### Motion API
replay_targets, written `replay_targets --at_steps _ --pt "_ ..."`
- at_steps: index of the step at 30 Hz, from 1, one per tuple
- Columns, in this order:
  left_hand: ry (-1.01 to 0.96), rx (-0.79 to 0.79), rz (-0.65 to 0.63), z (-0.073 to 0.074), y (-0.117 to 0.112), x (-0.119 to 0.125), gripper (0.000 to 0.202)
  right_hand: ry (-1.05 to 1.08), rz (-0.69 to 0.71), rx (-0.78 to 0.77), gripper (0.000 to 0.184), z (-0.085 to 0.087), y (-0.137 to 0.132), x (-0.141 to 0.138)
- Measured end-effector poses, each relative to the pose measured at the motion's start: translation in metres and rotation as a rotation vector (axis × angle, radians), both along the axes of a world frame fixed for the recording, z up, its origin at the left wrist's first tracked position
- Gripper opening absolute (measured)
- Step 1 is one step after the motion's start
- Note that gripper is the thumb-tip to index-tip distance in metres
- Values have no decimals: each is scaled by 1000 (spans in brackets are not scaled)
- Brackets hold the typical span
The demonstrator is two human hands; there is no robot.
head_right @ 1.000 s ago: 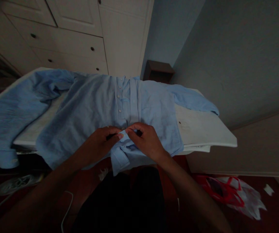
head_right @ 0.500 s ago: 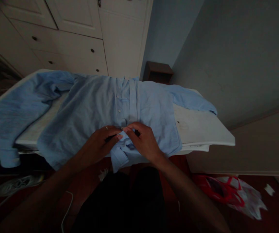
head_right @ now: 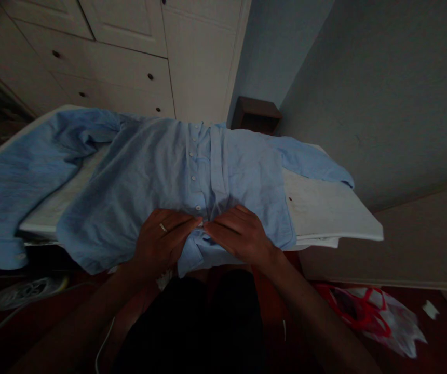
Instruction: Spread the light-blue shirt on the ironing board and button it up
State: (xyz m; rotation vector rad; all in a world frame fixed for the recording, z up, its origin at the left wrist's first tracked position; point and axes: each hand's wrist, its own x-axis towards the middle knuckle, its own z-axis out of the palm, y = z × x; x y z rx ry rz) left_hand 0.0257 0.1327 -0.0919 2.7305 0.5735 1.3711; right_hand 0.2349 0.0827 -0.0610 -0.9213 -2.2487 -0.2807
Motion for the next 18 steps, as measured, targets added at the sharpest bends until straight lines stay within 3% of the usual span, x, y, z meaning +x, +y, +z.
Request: replay_targets --at_steps 2,4,8,14,18 --pt "-12 55 -18 -6 0 -1 29 -95 23 148 13 -1 -1 2" --pt "-23 74 -33 -10 0 -1 31 -132 40 196 12 1 -1 2" --pt "-37 33 -22 -10 0 0 29 -152 68 226 8 5 -1 0" --pt "-22 -98 -132 1 0 -3 24 -168 55 242 6 4 -2 0" --pt "-16 -123 -155 0 0 -5 27 -201 55 267 6 4 -6 1"
